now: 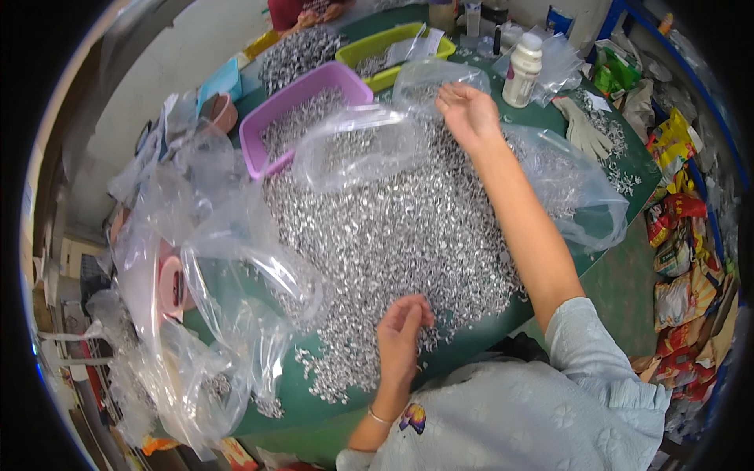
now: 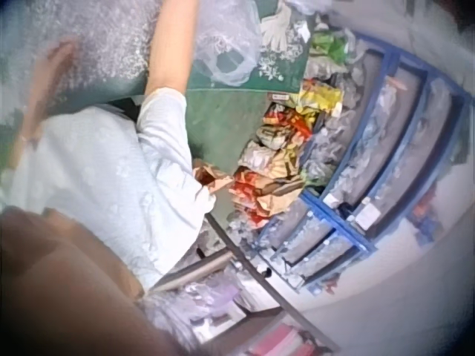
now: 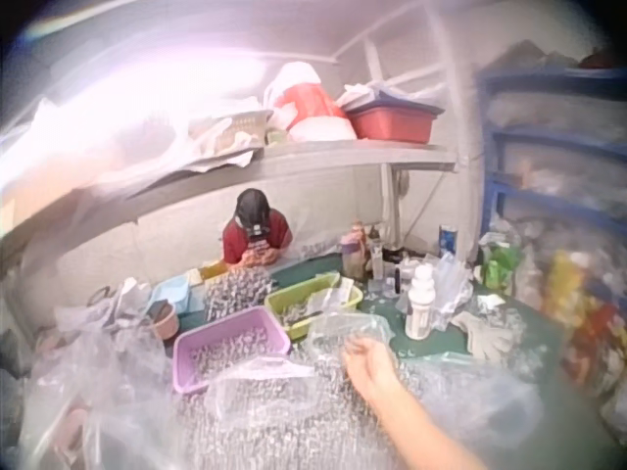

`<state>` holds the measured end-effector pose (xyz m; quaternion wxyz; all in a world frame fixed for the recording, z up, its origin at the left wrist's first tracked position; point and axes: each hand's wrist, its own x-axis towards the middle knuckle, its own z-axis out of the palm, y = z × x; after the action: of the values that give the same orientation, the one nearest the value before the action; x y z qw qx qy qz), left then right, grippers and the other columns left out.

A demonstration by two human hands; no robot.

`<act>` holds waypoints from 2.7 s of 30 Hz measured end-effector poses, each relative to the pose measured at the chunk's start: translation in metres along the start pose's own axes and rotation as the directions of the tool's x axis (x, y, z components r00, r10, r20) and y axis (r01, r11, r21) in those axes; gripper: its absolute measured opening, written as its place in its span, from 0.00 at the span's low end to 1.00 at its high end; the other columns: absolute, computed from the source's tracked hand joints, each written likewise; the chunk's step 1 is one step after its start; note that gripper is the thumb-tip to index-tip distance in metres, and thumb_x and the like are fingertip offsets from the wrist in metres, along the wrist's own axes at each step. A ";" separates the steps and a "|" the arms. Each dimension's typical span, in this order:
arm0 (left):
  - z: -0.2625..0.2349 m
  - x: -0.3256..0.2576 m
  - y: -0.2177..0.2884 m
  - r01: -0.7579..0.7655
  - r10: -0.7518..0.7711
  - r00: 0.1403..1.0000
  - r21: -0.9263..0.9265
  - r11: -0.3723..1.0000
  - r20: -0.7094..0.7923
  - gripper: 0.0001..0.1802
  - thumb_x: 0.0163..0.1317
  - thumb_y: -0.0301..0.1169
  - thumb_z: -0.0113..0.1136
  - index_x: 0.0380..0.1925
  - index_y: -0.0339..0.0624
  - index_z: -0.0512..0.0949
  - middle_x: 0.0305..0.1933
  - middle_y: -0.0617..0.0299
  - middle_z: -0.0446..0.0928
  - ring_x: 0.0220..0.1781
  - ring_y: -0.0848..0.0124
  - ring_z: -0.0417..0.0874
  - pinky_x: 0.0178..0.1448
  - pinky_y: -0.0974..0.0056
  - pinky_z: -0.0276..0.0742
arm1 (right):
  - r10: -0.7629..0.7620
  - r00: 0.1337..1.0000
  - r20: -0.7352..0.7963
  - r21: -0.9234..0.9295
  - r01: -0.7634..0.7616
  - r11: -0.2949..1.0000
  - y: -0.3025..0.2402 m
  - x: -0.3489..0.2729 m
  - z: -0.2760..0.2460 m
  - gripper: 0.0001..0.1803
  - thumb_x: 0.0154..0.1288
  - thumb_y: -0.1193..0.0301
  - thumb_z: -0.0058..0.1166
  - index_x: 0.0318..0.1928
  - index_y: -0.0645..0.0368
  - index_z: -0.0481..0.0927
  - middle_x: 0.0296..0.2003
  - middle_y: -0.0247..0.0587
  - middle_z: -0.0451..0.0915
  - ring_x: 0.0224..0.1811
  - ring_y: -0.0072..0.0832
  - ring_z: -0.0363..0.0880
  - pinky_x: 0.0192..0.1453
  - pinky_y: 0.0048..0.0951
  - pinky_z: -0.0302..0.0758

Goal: The person sorts through a large pile of small silver-colored metal parts on a table, picking them up by hand and placing them into separate plastic bags.

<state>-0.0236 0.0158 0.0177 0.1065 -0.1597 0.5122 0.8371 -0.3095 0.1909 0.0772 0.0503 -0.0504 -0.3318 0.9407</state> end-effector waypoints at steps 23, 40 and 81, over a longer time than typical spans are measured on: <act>-0.074 -0.079 -0.016 -0.071 0.615 0.783 0.967 0.244 -0.098 0.19 0.55 0.22 0.61 0.49 0.37 0.74 0.55 0.50 0.70 0.55 0.54 0.71 0.60 0.55 0.63 | 0.446 0.521 0.728 -0.651 0.729 0.211 0.070 -0.256 -0.040 0.16 0.52 0.76 0.61 0.44 0.60 0.78 0.44 0.40 0.75 0.48 0.38 0.72 0.51 0.35 0.68; -0.124 -0.076 -0.028 0.042 0.714 0.681 0.982 0.184 -0.162 0.14 0.57 0.25 0.60 0.44 0.46 0.78 0.59 0.57 0.67 0.57 0.53 0.66 0.60 0.52 0.55 | 0.268 0.502 0.822 -0.482 0.865 -0.141 0.113 -0.271 -0.058 0.08 0.55 0.69 0.60 0.37 0.52 0.78 0.45 0.34 0.75 0.56 0.36 0.69 0.64 0.49 0.50; -0.099 -0.088 -0.019 -0.010 0.611 0.780 0.974 0.225 -0.133 0.15 0.54 0.23 0.62 0.43 0.44 0.77 0.46 0.61 0.71 0.48 0.63 0.70 0.53 0.58 0.58 | 0.486 0.587 0.647 -0.690 0.722 0.047 0.107 -0.276 -0.021 0.06 0.57 0.74 0.57 0.31 0.60 0.72 0.29 0.40 0.70 0.35 0.37 0.72 0.39 0.36 0.67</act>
<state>0.0805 -0.0654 -0.0072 -0.1348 -0.1628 0.9302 0.3001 -0.0401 0.0853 0.0106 -0.0552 0.3871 -0.8595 0.3291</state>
